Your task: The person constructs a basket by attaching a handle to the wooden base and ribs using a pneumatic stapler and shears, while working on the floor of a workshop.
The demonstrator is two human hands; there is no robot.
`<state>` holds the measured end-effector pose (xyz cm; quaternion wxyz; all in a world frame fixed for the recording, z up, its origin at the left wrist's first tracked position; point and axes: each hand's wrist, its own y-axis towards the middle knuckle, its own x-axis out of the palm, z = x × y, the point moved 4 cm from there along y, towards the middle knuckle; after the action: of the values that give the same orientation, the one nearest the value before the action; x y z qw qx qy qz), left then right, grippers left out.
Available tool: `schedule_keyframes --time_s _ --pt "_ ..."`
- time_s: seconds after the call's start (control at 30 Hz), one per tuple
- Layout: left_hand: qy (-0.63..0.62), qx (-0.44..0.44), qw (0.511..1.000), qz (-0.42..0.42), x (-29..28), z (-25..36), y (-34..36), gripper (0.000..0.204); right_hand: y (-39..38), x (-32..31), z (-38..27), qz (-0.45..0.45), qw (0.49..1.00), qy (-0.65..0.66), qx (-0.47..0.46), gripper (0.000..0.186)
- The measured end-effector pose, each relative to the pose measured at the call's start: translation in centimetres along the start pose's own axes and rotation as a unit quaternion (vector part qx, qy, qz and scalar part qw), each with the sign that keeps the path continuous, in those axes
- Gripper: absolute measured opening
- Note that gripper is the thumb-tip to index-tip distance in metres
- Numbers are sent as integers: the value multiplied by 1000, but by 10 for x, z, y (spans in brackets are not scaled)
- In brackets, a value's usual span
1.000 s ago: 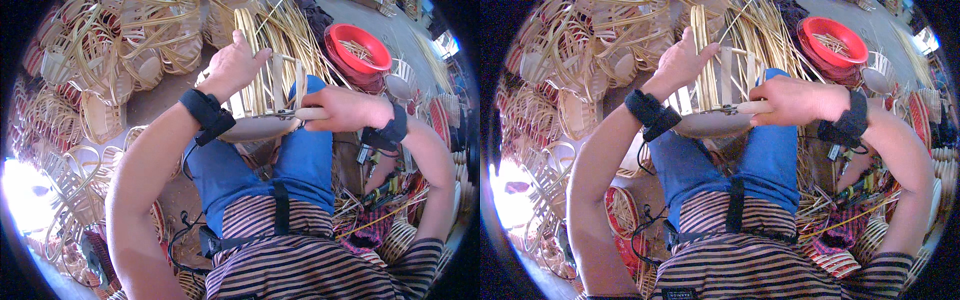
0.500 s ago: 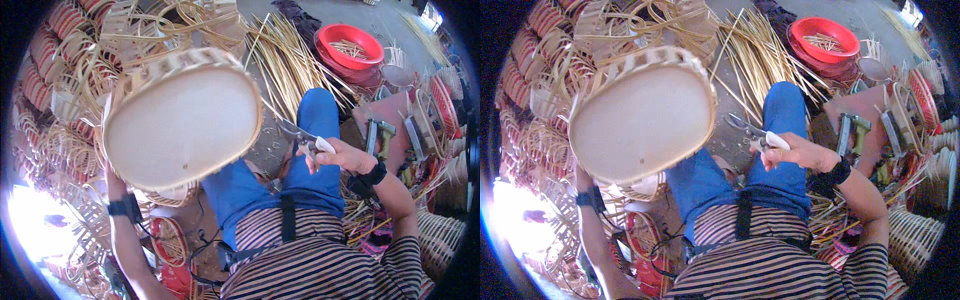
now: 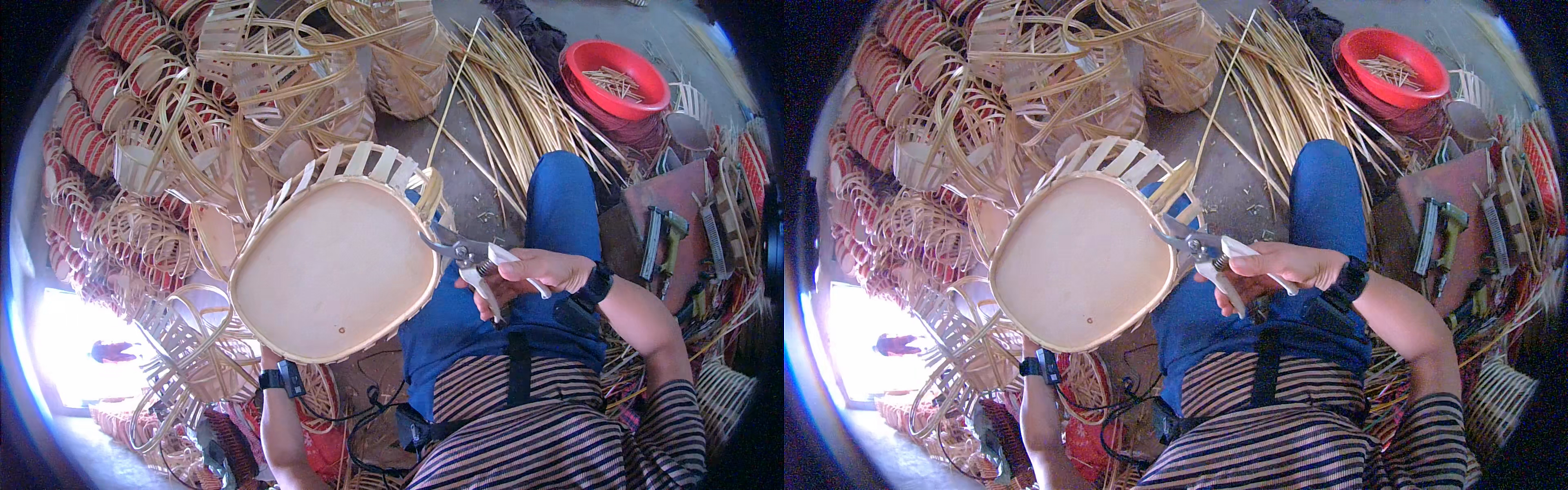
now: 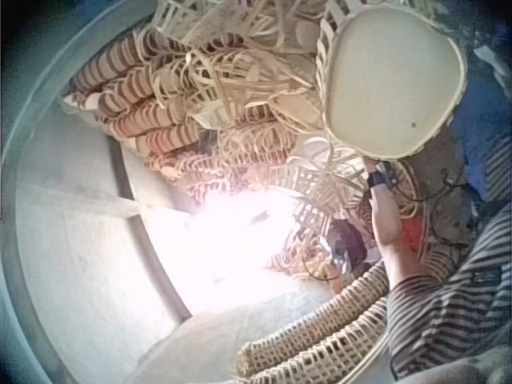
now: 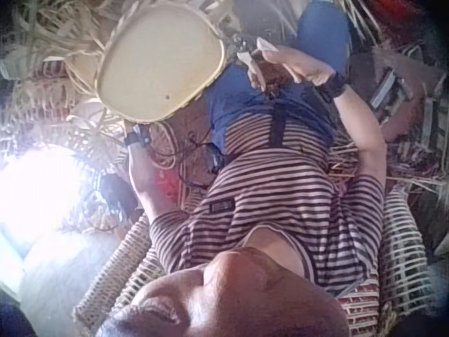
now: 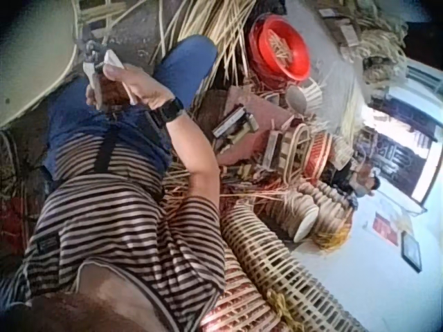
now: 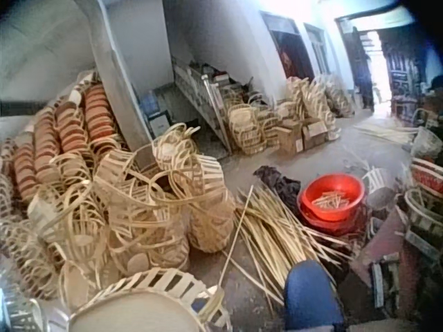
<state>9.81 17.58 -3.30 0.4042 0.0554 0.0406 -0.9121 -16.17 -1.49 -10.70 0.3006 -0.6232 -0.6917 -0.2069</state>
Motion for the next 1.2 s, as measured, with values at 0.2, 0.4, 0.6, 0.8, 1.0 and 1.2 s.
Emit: schedule_keyframes --time_s 0.2,0.4,0.6,0.8,1.0,1.2 --pt "7 0 1000 10 0 -3 -4 37 6 -1 -6 31 998 37 -30 50" --pt "15 1 1000 14 -3 -6 -8 36 8 7 -1 72 995 54 -48 47" --pt "18 2 1000 19 -7 -10 -11 34 5 25 -9 172 985 -12 9 36" --pt "51 26 998 8 20 -11 3 32 -68 10 -18 301 931 -190 -83 27" --pt "104 60 993 19 59 -2 14 31 -256 -110 29 808 499 -314 -1 43" --pt "105 82 991 30 61 6 18 29 -361 -122 69 914 299 -156 225 63"
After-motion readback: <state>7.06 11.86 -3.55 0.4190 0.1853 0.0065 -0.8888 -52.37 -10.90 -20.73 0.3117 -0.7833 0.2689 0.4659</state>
